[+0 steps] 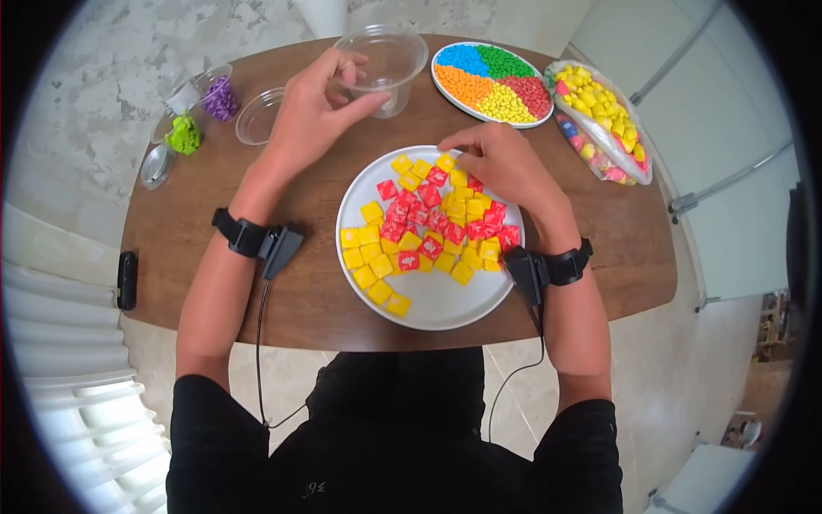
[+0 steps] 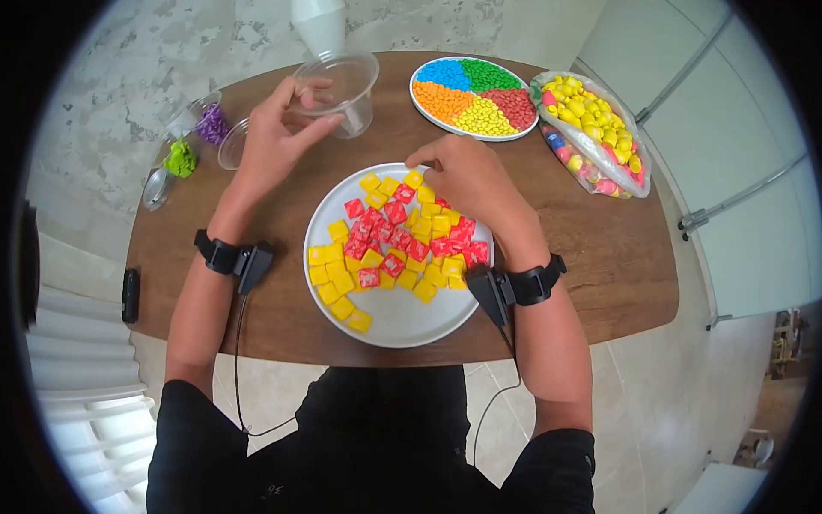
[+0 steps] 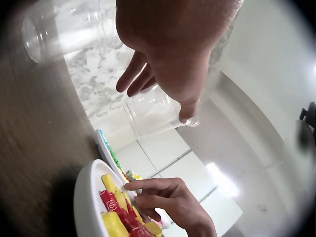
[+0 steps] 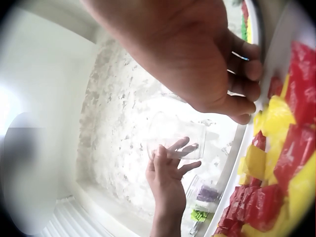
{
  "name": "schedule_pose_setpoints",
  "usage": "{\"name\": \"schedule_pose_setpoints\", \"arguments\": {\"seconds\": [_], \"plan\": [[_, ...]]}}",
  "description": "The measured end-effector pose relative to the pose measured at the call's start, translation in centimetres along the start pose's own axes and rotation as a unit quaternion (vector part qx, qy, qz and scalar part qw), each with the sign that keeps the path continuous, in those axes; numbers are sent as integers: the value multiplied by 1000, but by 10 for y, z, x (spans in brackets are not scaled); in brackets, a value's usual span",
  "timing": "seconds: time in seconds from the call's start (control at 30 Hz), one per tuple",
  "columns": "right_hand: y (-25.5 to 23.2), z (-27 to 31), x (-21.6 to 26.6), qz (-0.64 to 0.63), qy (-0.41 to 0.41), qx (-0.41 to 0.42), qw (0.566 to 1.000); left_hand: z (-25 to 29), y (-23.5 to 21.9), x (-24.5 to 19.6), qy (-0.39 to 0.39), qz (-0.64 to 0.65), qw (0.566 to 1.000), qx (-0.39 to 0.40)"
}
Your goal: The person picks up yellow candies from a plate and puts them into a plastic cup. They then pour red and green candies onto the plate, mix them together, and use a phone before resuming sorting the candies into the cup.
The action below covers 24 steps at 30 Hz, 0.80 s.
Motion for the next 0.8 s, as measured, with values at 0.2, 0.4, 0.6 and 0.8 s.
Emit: {"name": "schedule_pose_setpoints", "arguments": {"seconds": [0.2, 0.4, 0.6, 0.8], "plan": [[4, 4, 7, 49, -53, -2, 997, 23, 14, 10, -26, 26, 999, 3], [9, 8, 9, 74, -68, -16, 995, 36, 29, 29, -105, 118, 987, -8], [4, 9, 13, 77, -36, -13, 996, 42, 38, 38, -154, 138, 978, 0], [0, 10, 16, 31, 7, 14, 999, 43, 41, 47, -182, 92, 975, 90]]}}
Point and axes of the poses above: each hand's wrist, its own z-axis away from the middle knuckle, its own y-axis out of the palm, x = y × z, the point moved 3 cm from there along -z, towards the middle knuckle, and after that the axes turned 6 degrees about -x, right-handed, at the moved point
